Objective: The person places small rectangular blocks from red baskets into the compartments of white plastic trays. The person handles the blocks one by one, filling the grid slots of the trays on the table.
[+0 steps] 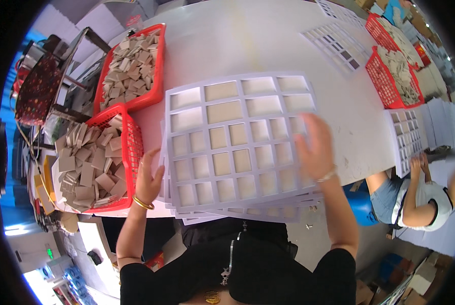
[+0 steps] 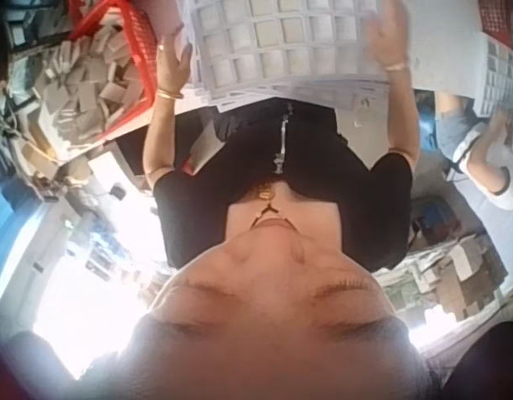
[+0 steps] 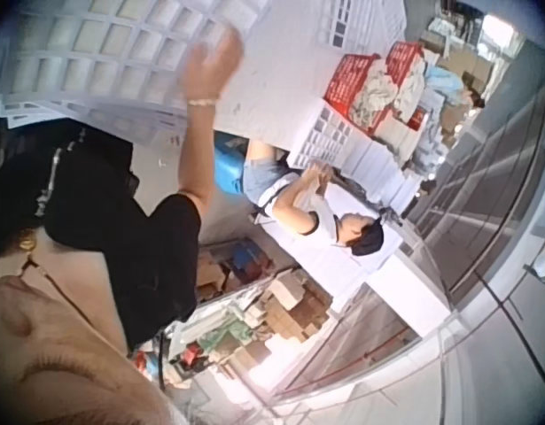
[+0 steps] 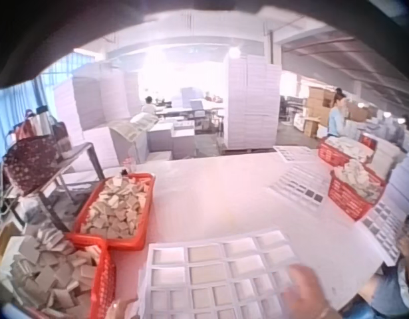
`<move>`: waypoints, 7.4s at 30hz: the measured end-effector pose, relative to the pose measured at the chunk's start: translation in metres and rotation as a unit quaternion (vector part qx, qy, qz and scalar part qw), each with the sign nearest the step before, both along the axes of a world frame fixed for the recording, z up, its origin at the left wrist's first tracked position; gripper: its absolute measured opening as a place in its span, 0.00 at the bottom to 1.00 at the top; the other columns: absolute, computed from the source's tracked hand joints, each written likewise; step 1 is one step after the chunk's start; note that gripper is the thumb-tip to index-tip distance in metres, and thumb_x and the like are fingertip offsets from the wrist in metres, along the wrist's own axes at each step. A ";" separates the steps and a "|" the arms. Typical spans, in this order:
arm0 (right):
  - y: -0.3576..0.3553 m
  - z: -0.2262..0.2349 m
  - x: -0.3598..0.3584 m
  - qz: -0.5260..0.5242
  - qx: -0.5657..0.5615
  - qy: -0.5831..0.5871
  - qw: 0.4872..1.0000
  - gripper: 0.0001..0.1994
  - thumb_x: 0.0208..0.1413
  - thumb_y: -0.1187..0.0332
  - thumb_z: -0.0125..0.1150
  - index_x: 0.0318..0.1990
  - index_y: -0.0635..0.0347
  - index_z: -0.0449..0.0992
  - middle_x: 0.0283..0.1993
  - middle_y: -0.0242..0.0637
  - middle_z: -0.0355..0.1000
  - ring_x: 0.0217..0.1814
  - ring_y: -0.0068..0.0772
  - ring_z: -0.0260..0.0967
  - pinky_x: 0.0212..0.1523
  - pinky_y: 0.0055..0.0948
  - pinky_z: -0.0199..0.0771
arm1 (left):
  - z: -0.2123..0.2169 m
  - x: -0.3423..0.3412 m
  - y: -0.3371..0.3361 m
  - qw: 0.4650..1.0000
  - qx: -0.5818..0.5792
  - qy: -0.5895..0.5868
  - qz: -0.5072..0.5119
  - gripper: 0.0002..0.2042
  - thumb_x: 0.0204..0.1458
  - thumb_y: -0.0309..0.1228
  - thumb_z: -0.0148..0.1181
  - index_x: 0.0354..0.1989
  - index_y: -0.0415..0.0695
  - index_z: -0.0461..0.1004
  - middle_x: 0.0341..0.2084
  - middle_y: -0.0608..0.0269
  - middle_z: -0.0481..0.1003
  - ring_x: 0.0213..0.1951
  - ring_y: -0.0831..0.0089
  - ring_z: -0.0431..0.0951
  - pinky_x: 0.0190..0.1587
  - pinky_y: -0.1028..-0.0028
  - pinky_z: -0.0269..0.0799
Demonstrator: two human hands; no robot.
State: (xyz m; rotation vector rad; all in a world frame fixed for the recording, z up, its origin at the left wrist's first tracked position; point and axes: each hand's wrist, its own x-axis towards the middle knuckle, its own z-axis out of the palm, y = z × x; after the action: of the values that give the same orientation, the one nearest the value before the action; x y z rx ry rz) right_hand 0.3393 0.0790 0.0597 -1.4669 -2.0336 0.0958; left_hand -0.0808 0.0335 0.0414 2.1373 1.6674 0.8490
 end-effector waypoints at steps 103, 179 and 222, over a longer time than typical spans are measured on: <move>0.103 0.029 -0.041 0.000 -0.263 0.572 0.777 0.19 0.51 0.72 0.59 0.51 0.62 0.67 0.43 0.34 0.71 0.40 0.23 0.69 0.32 0.26 0.75 | 0.007 0.100 0.140 0.981 0.034 0.044 -0.187 0.22 0.38 0.31 0.70 0.45 0.49 0.72 0.45 0.65 0.74 0.50 0.58 0.72 0.51 0.61 0.65; 0.141 -0.035 -0.115 0.156 -0.121 -0.047 0.979 0.04 0.46 0.66 0.63 0.29 0.53 0.79 0.33 0.27 0.73 0.35 0.36 0.71 0.42 0.37 0.66 | -0.067 -0.103 0.357 0.957 -0.209 0.123 0.160 0.24 0.49 0.28 0.56 0.55 0.40 0.57 0.48 0.39 0.71 0.51 0.47 0.73 0.55 0.58 0.67; 0.058 -0.002 -0.089 0.145 -0.286 0.214 0.923 0.08 0.49 0.74 0.62 0.37 0.61 0.75 0.32 0.36 0.77 0.33 0.29 0.73 0.37 0.27 0.72 | 0.008 0.063 0.104 0.831 -0.386 -0.382 -0.120 0.19 0.51 0.29 0.64 0.50 0.36 0.69 0.37 0.64 0.75 0.35 0.78 0.77 0.28 0.79 0.75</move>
State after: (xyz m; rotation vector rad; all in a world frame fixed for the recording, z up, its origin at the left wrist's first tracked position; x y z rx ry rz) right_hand 0.2499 0.1369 0.0575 -1.2870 -1.9084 1.1170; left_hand -0.0177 0.1372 0.0498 1.1671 1.0142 0.6488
